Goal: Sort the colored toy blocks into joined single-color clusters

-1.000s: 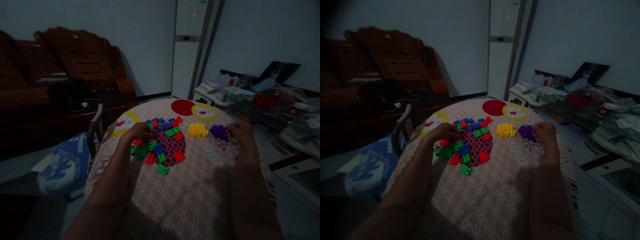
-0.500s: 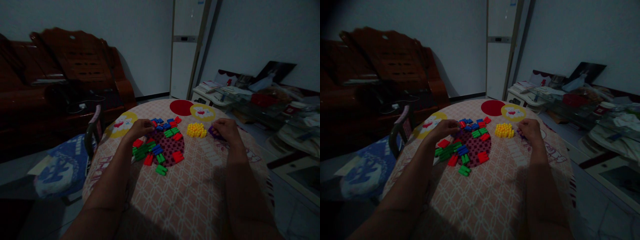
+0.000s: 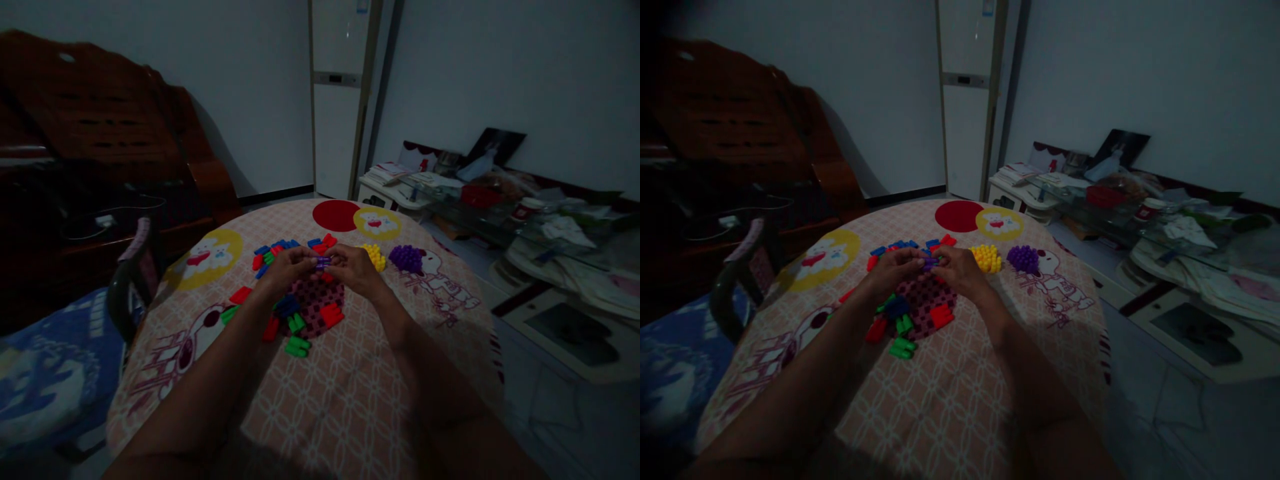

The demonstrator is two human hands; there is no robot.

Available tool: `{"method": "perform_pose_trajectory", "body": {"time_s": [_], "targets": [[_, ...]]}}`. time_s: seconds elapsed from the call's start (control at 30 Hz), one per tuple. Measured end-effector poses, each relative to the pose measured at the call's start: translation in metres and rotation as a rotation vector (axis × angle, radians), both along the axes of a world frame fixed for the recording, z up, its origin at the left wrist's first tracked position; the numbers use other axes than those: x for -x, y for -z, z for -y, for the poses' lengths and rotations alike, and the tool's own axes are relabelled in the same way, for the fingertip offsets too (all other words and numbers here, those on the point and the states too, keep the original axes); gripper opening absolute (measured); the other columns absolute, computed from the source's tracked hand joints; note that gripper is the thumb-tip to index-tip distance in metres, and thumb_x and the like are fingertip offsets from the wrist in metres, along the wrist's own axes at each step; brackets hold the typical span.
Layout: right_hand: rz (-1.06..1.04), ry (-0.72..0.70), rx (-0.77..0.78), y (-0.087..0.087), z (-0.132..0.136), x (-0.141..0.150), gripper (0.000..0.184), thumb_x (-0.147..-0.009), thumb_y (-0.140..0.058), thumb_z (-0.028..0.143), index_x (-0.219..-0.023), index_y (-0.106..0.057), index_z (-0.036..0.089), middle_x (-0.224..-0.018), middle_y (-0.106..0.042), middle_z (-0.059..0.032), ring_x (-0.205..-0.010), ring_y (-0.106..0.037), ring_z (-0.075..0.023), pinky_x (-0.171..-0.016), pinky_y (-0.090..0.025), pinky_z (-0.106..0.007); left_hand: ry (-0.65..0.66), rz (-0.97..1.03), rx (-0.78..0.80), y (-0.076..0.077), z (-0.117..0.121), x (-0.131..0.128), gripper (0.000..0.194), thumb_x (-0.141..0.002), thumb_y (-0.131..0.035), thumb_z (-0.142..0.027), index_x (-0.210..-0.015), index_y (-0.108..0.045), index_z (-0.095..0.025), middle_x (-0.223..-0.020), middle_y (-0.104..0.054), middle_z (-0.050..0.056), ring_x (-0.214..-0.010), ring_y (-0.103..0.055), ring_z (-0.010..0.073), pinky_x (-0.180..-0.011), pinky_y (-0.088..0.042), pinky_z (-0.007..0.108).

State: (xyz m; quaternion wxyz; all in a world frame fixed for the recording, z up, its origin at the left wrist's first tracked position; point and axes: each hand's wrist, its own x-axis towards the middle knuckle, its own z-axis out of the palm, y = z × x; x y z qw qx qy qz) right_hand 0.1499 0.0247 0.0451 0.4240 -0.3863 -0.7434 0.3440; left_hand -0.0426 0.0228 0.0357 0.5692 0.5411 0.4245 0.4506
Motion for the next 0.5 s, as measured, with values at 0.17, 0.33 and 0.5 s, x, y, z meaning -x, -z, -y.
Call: {"method": "perform_pose_trajectory", "body": {"time_s": [0.17, 0.33, 0.5], "targets": [[-0.102, -0.003, 0.075, -0.002, -0.005, -0.005, 0.025, -0.067, -0.071, 0.021, -0.092, -0.071, 0.017, -0.07, -0.063, 0.0022, -0.063, -0.06, -0.0129, -0.062, -0.05, -0.026, 0.021, 0.021, 0.007, -0.005, 0.007, -0.007, 0.038, -0.07, -0.08, -0.038, -0.094, -0.064, -0.014, -0.077, -0.071, 0.003, -0.066, -0.068, 0.0145, -0.065, -0.057, 0.027], [-0.16, 0.275, 0.077, -0.016, -0.018, -0.056, 0.028, -0.064, -0.069, 0.027, -0.089, -0.072, 0.014, -0.067, -0.065, 0.0001, -0.055, -0.06, -0.0135, -0.057, -0.052, -0.028, -0.014, 0.005, -0.032, -0.005, 0.006, -0.005, 0.044, -0.069, -0.08, -0.039, -0.102, -0.066, -0.014, -0.085, -0.072, 0.005, -0.073, -0.07, 0.0169, -0.066, -0.058, 0.029], [0.131, 0.888, -0.051, -0.021, -0.027, -0.147, 0.029, -0.066, -0.061, 0.023, -0.09, -0.075, 0.013, -0.07, -0.07, -0.006, -0.063, -0.067, -0.0221, -0.061, -0.054, -0.035, -0.023, -0.021, -0.038, 0.001, 0.0, 0.002, 0.042, -0.07, -0.079, -0.04, -0.1, -0.066, -0.014, -0.087, -0.072, 0.005, -0.072, -0.07, 0.0168, -0.07, -0.06, 0.033]]}}
